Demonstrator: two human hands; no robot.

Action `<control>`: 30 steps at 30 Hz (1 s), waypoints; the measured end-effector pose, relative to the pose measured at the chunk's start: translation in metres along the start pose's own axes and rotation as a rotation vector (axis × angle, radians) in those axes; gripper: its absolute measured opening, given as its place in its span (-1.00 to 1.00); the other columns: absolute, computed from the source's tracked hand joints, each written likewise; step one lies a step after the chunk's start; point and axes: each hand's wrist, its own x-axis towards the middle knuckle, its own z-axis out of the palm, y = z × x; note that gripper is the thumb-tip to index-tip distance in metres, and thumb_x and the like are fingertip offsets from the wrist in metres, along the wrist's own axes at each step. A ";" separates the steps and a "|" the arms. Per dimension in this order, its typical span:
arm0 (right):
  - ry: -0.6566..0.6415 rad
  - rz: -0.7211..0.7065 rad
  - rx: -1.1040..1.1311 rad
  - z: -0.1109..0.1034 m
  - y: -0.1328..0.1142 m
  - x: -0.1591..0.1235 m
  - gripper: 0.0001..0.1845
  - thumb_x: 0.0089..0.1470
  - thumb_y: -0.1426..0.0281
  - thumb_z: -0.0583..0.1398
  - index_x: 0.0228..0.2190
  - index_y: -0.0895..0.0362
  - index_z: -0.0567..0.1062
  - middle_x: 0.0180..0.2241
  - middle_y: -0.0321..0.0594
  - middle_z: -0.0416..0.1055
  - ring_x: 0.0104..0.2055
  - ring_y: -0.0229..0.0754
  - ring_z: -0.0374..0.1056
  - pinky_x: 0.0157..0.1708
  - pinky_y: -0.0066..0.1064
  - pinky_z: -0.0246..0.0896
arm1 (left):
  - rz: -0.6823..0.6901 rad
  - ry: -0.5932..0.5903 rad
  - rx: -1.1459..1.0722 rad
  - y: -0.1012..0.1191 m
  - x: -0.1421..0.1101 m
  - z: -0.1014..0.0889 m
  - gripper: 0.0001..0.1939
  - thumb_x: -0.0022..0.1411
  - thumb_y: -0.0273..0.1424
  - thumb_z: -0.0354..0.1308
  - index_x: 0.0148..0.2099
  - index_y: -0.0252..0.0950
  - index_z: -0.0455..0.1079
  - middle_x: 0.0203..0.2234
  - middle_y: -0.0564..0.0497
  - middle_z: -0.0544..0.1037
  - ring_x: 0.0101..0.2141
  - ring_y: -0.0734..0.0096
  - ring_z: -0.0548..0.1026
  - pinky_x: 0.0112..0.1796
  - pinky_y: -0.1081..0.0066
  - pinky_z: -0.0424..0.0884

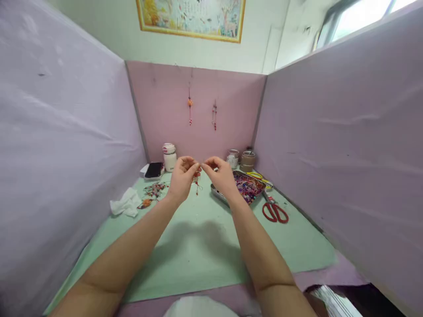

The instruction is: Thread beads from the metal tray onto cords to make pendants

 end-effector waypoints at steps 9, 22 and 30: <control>-0.091 0.330 0.407 -0.003 0.003 0.001 -0.73 -0.24 0.27 0.32 -0.45 0.10 0.40 -0.50 -0.37 0.28 -0.48 -0.35 0.16 -0.55 -0.50 0.00 | 0.056 -0.132 0.024 0.008 -0.005 0.002 -0.75 0.08 -0.37 0.19 -0.24 -0.26 0.18 -0.42 0.10 0.38 -0.44 0.59 0.39 -0.40 0.51 0.32; -0.010 0.275 0.371 0.000 0.003 -0.001 -0.78 -0.25 0.28 0.30 -0.54 0.12 0.41 -0.53 -0.37 0.27 -0.52 -0.37 0.12 -0.54 -0.48 0.01 | 0.047 -0.140 0.071 0.013 -0.006 0.001 -0.75 0.06 -0.35 0.21 -0.25 -0.26 0.20 -0.42 0.08 0.39 -0.45 0.58 0.38 -0.41 0.51 0.30; 0.019 0.243 0.364 0.004 0.002 0.000 -0.81 -0.20 0.30 0.27 -0.53 0.12 0.39 -0.53 -0.37 0.26 -0.53 -0.38 0.11 -0.54 -0.49 0.03 | -0.038 -0.114 0.025 0.015 -0.005 0.002 -0.75 0.03 -0.35 0.24 -0.25 -0.28 0.26 -0.44 0.08 0.41 -0.46 0.57 0.40 -0.42 0.49 0.32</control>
